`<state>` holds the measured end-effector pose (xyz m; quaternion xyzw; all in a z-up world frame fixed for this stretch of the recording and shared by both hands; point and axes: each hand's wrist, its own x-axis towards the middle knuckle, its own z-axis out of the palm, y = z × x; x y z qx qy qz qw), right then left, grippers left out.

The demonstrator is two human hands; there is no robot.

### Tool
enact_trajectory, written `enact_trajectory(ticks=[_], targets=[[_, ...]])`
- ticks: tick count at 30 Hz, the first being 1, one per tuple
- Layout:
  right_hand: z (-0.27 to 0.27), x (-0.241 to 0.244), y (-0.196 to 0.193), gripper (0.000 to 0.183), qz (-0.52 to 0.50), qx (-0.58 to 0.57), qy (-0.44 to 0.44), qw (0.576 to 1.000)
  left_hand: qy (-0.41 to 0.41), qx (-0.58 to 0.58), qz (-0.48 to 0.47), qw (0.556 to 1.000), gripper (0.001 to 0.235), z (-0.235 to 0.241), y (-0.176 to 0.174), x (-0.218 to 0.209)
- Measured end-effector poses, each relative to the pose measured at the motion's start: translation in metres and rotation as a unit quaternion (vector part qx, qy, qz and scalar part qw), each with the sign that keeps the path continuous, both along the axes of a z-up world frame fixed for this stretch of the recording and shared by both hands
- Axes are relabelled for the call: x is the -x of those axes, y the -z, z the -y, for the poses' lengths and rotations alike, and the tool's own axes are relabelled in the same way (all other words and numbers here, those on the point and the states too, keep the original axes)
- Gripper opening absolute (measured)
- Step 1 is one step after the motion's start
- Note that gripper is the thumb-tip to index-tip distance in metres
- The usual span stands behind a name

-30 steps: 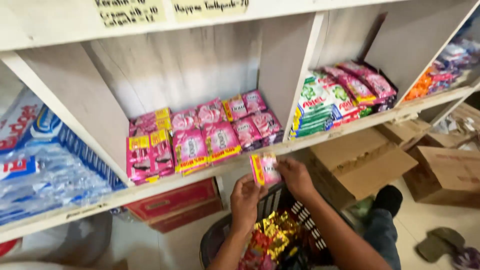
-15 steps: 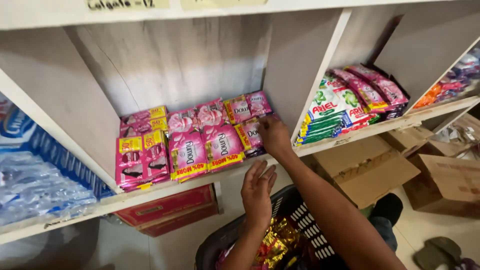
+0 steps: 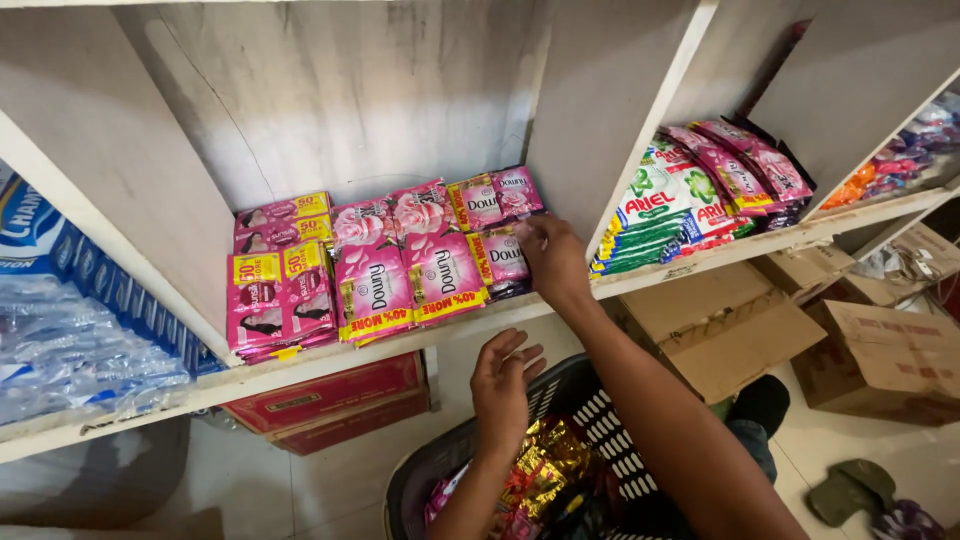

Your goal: Stocking detergent and toothpaste sachets from a basket onto retail shelves.

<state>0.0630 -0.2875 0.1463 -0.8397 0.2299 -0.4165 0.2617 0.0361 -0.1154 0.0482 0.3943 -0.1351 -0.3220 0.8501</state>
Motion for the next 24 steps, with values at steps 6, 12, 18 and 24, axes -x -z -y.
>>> enact_trajectory(ticks=[6, 12, 18, 24], targets=[[-0.034, 0.081, 0.051, 0.018, 0.064, -0.192, 0.048, 0.978, 0.158, -0.176, 0.106, 0.966, 0.021, -0.017, 0.024, -0.022], [-0.045, 0.128, 0.180, 0.020, -0.076, -0.132, -0.096, 0.984, 0.128, -0.332, 0.395, 0.847, 0.026, -0.019, 0.106, -0.028], [-0.031, 0.144, 0.330, 0.024, -0.361, -0.100, -0.328, 0.867, 0.094, -0.369, 0.481, 0.790, 0.035, -0.047, 0.097, -0.018], [-0.105, 0.162, 0.224, 0.027, -0.449, -0.338, -0.255, 0.786, 0.350, -0.418, 0.478, 0.688, 0.030, -0.078, 0.167, -0.019]])
